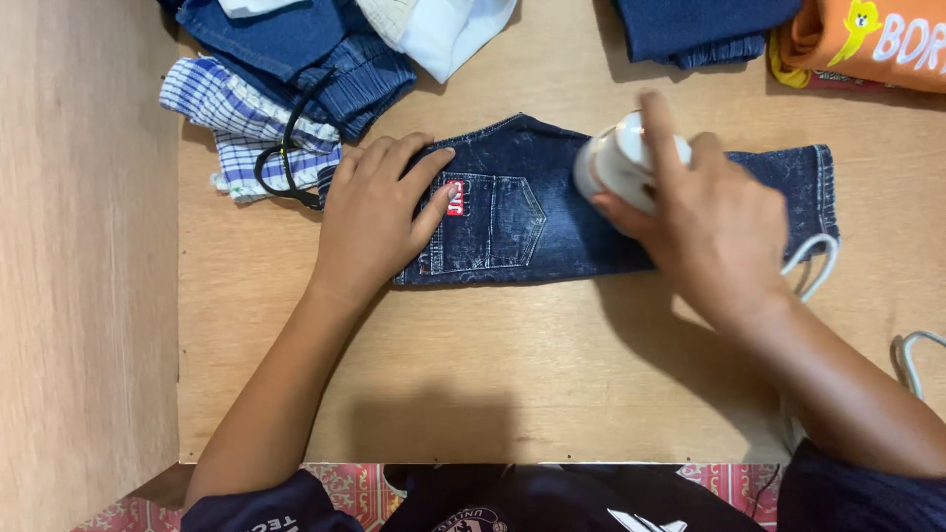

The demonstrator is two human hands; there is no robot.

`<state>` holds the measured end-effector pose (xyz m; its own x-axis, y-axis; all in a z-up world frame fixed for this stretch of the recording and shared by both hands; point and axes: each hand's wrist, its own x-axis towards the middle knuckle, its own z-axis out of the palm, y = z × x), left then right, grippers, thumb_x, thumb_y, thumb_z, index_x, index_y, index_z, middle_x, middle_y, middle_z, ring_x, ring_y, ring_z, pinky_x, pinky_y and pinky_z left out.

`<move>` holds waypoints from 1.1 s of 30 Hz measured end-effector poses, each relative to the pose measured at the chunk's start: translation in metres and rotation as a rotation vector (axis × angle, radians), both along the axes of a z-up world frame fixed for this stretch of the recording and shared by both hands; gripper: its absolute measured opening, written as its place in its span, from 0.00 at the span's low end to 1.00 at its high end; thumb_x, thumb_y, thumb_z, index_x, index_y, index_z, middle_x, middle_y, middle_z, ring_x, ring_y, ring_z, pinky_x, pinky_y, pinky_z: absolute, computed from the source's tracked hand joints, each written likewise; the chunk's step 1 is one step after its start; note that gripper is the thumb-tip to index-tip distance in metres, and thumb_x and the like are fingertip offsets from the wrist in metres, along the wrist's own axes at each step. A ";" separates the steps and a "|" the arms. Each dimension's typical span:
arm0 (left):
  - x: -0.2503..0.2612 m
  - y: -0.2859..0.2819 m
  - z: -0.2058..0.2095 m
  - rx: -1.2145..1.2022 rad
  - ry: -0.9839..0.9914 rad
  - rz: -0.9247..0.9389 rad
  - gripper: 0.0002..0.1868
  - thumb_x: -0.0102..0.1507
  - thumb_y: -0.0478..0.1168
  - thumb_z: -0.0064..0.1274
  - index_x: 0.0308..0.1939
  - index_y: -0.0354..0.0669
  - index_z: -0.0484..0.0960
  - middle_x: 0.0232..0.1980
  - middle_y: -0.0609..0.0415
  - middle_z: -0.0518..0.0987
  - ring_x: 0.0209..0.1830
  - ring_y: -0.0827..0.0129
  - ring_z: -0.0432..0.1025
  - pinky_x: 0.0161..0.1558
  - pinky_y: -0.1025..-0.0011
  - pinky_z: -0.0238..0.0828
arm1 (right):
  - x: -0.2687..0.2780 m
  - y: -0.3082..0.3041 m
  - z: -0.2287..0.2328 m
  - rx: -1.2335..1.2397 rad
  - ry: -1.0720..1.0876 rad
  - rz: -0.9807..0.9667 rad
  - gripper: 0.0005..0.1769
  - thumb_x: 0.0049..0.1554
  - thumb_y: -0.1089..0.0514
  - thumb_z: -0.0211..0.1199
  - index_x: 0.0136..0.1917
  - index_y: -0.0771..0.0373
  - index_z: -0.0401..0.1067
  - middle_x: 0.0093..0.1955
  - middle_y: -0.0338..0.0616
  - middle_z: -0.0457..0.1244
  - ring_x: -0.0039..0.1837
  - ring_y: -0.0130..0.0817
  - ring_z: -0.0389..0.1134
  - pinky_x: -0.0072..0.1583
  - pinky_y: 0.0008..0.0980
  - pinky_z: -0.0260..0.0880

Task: Iron a pair of small denim pants with a handheld iron and then fold them.

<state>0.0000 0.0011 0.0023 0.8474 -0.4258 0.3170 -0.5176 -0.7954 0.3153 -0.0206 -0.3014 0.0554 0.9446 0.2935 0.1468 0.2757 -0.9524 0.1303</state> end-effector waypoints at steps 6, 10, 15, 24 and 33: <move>0.000 -0.001 0.000 0.039 -0.029 -0.009 0.17 0.68 0.46 0.58 0.58 0.44 0.84 0.61 0.52 0.78 0.62 0.58 0.71 0.61 0.57 0.63 | -0.003 -0.026 -0.001 -0.042 -0.056 -0.104 0.54 0.55 0.30 0.72 0.83 0.55 0.57 0.42 0.53 0.65 0.33 0.45 0.69 0.30 0.40 0.66; 0.000 -0.001 -0.001 0.040 -0.022 0.005 0.18 0.68 0.48 0.58 0.58 0.45 0.84 0.61 0.52 0.78 0.62 0.58 0.71 0.62 0.57 0.63 | -0.011 -0.030 0.003 -0.015 -0.037 -0.097 0.52 0.54 0.31 0.73 0.82 0.55 0.59 0.42 0.52 0.65 0.35 0.46 0.69 0.32 0.42 0.66; 0.000 0.000 0.000 0.033 -0.011 -0.003 0.18 0.68 0.48 0.58 0.58 0.44 0.85 0.61 0.52 0.78 0.61 0.58 0.71 0.60 0.58 0.63 | -0.013 -0.046 0.010 -0.044 -0.017 -0.140 0.51 0.49 0.31 0.75 0.76 0.55 0.62 0.39 0.51 0.66 0.34 0.46 0.70 0.30 0.43 0.67; 0.001 0.000 -0.002 0.038 -0.031 -0.003 0.18 0.69 0.49 0.57 0.59 0.45 0.85 0.61 0.53 0.79 0.61 0.59 0.71 0.60 0.59 0.64 | -0.008 -0.100 0.007 -0.121 -0.176 -0.173 0.50 0.51 0.35 0.80 0.76 0.58 0.64 0.45 0.48 0.69 0.40 0.44 0.73 0.37 0.38 0.71; 0.000 -0.001 0.001 0.051 -0.024 -0.003 0.18 0.68 0.48 0.58 0.58 0.45 0.84 0.61 0.52 0.79 0.60 0.59 0.71 0.60 0.58 0.63 | -0.028 -0.076 0.028 0.162 -0.195 -0.075 0.48 0.51 0.41 0.83 0.76 0.60 0.66 0.54 0.52 0.70 0.55 0.45 0.74 0.54 0.40 0.75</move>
